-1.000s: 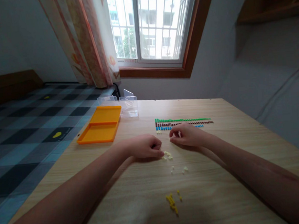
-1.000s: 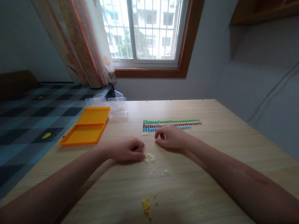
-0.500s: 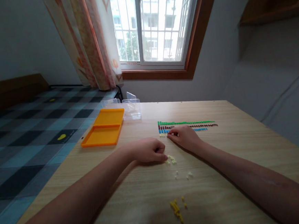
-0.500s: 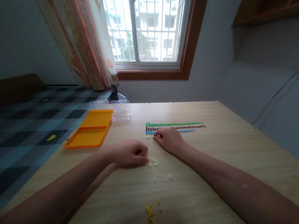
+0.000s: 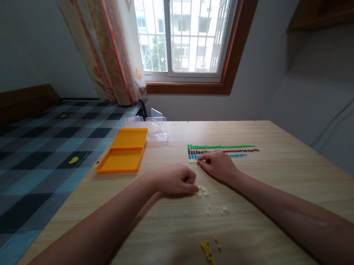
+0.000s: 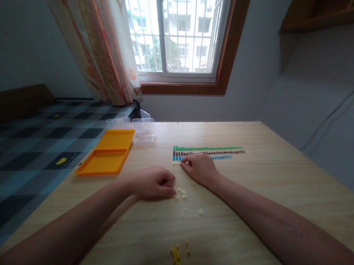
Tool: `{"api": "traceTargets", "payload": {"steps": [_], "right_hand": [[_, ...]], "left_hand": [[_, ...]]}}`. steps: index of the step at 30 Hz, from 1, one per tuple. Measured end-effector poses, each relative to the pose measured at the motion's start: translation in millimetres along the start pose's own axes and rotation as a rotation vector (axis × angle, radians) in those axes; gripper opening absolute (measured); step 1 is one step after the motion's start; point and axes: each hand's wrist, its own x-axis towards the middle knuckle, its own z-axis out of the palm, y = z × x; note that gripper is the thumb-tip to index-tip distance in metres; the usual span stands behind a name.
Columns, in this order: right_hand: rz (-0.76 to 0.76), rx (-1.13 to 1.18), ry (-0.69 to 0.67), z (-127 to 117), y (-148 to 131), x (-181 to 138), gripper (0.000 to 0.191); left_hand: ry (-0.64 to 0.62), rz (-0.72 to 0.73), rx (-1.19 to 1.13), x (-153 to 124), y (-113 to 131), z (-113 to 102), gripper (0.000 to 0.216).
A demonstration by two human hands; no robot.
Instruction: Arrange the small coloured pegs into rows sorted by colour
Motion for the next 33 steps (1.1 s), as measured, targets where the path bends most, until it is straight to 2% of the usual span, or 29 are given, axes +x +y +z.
{"api": "traceTargets", "payload": {"steps": [14, 19, 21, 23, 25, 28, 33], "right_hand": [[-0.011, 0.009, 0.061, 5.6, 1.9, -0.2, 0.022], [-0.034, 0.090, 0.107, 5.8, 7.4, -3.4, 0.023], [-0.090, 0.170, 0.112, 4.2, 10.6, -6.9, 0.022], [-0.186, 0.288, 0.042, 0.9, 13.7, -11.1, 0.020], [-0.270, 0.404, -0.095, -3.2, 15.9, -14.9, 0.019], [-0.314, 0.495, -0.271, -8.7, 16.6, -18.6, 0.020], [-0.286, 0.453, -0.344, -13.0, 9.1, -20.5, 0.018]], "left_hand": [[0.007, 0.013, -0.022, 0.3, -0.3, -0.1, 0.037], [0.024, 0.032, -0.054, 0.5, -3.2, 1.9, 0.037], [0.032, 0.035, -0.097, 1.4, -6.4, 3.0, 0.038], [0.033, 0.034, -0.145, 2.5, -10.0, 3.8, 0.038], [0.036, 0.033, -0.164, 3.5, -12.8, 4.2, 0.037], [0.057, 0.030, -0.139, 4.3, -13.7, 4.6, 0.036], [0.133, 0.016, -0.087, 5.1, -8.6, 7.8, 0.036]]}}
